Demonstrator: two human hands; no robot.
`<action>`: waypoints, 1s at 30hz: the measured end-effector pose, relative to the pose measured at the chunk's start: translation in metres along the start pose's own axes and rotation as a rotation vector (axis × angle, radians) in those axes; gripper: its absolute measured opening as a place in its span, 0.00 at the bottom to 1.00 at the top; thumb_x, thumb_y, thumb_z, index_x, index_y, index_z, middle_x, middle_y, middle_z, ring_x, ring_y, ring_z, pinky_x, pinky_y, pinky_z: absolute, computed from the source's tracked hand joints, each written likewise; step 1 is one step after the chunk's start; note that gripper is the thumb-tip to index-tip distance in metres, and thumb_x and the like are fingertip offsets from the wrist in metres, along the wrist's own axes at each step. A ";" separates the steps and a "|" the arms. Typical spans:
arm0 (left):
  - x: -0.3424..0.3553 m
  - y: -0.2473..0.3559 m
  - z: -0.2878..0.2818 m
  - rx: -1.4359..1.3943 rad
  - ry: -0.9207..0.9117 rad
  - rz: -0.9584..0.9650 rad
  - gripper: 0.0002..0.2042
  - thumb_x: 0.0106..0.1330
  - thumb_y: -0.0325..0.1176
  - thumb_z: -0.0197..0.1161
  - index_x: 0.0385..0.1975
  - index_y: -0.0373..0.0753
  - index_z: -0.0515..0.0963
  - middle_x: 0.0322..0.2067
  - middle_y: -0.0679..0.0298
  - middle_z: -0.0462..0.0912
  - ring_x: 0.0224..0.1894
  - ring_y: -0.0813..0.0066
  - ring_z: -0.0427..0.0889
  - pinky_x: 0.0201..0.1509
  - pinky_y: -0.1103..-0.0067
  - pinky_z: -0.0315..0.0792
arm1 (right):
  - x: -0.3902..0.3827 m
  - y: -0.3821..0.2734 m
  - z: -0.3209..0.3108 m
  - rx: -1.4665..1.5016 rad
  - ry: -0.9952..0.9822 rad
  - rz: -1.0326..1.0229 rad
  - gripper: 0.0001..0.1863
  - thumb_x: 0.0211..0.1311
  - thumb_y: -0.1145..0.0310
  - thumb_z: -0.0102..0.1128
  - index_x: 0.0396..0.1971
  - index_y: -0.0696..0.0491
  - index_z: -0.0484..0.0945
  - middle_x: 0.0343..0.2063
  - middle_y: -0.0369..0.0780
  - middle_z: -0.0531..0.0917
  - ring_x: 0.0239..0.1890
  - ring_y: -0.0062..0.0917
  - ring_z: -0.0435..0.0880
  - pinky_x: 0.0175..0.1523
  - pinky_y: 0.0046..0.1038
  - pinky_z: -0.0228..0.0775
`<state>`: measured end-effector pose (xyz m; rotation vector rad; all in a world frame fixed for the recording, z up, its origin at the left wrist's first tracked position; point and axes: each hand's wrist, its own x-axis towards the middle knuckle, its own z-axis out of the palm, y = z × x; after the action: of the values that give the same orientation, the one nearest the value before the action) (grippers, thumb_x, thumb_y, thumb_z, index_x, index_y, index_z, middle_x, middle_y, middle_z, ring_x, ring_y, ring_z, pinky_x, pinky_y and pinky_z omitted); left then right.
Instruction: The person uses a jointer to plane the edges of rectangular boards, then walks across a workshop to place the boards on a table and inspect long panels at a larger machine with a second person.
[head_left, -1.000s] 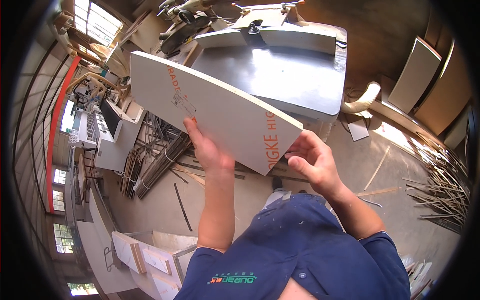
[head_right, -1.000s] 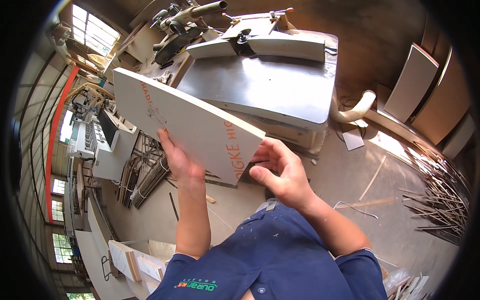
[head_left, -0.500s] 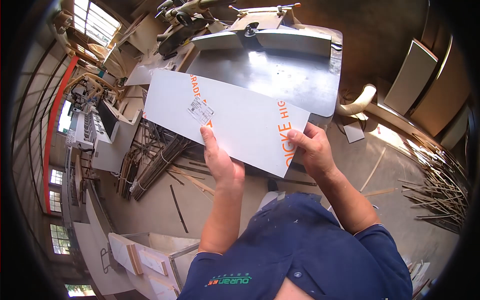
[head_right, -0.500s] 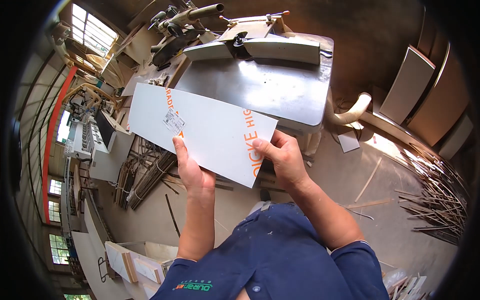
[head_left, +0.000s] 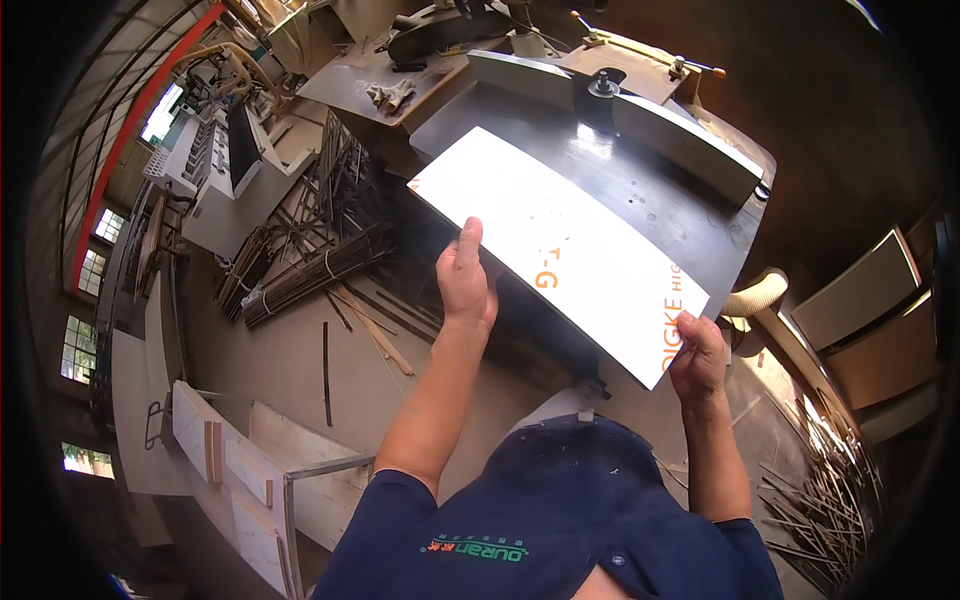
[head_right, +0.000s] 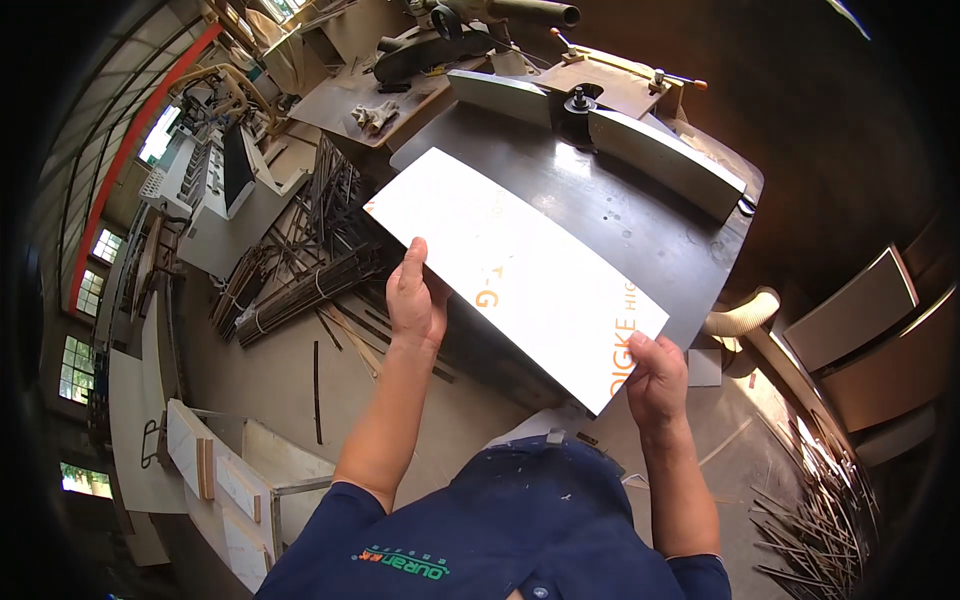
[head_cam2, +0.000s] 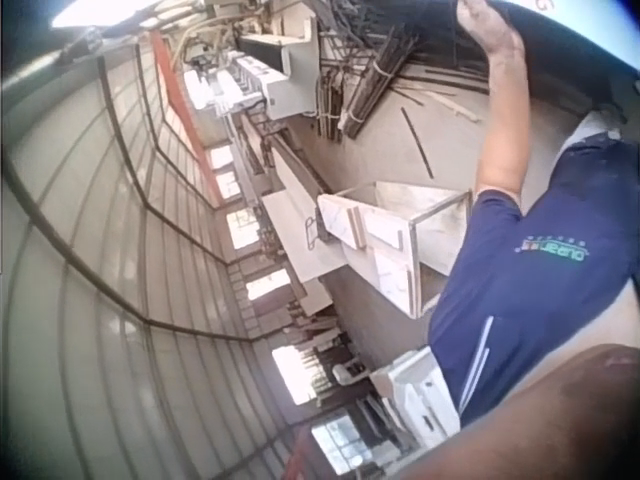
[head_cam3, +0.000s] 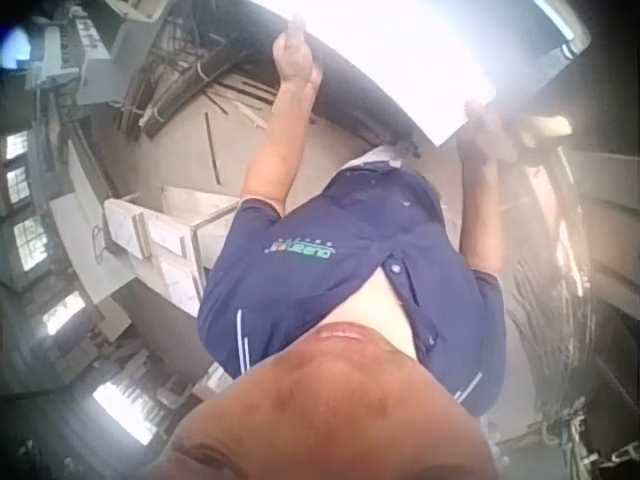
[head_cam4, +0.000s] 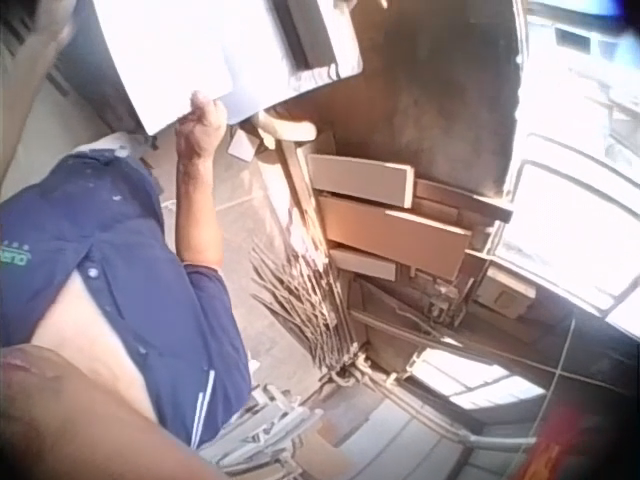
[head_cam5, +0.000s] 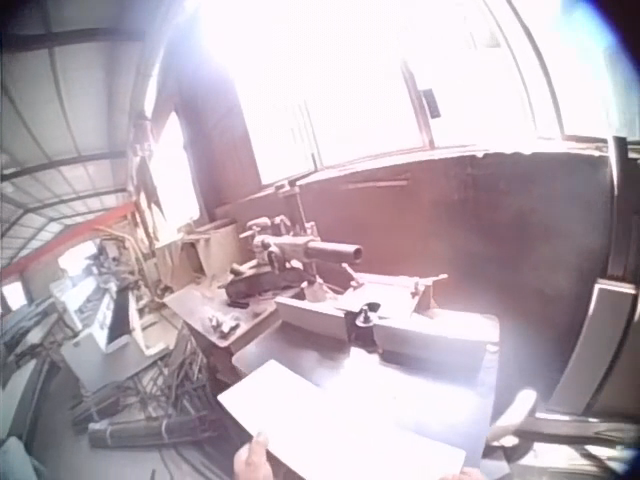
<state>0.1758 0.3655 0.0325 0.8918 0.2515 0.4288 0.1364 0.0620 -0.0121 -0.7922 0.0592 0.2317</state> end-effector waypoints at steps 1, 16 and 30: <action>0.020 -0.002 0.000 0.021 0.002 0.017 0.15 0.77 0.38 0.58 0.46 0.28 0.79 0.46 0.59 0.83 0.48 0.73 0.80 0.58 0.77 0.74 | 0.013 -0.002 -0.008 0.002 0.004 -0.003 0.22 0.67 0.70 0.55 0.55 0.70 0.73 0.50 0.49 0.84 0.52 0.32 0.85 0.62 0.32 0.74; 0.185 0.003 0.025 0.173 0.095 0.080 0.09 0.72 0.33 0.64 0.38 0.33 0.83 0.34 0.64 0.86 0.34 0.77 0.84 0.38 0.78 0.81 | 0.137 -0.062 -0.050 0.002 -0.036 0.104 0.27 0.66 0.67 0.56 0.59 0.70 0.72 0.54 0.50 0.83 0.56 0.38 0.84 0.65 0.38 0.73; -0.013 0.068 -0.052 0.223 0.325 0.426 0.11 0.71 0.36 0.66 0.40 0.31 0.82 0.33 0.69 0.84 0.34 0.86 0.79 0.41 0.86 0.74 | 0.041 0.001 0.004 0.032 -0.378 0.246 0.51 0.48 0.60 0.64 0.73 0.61 0.54 0.63 0.52 0.72 0.64 0.45 0.75 0.69 0.44 0.69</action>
<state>0.1272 0.4337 0.0558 1.0968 0.4147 0.9595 0.1761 0.0731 -0.0157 -0.6974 -0.1967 0.6082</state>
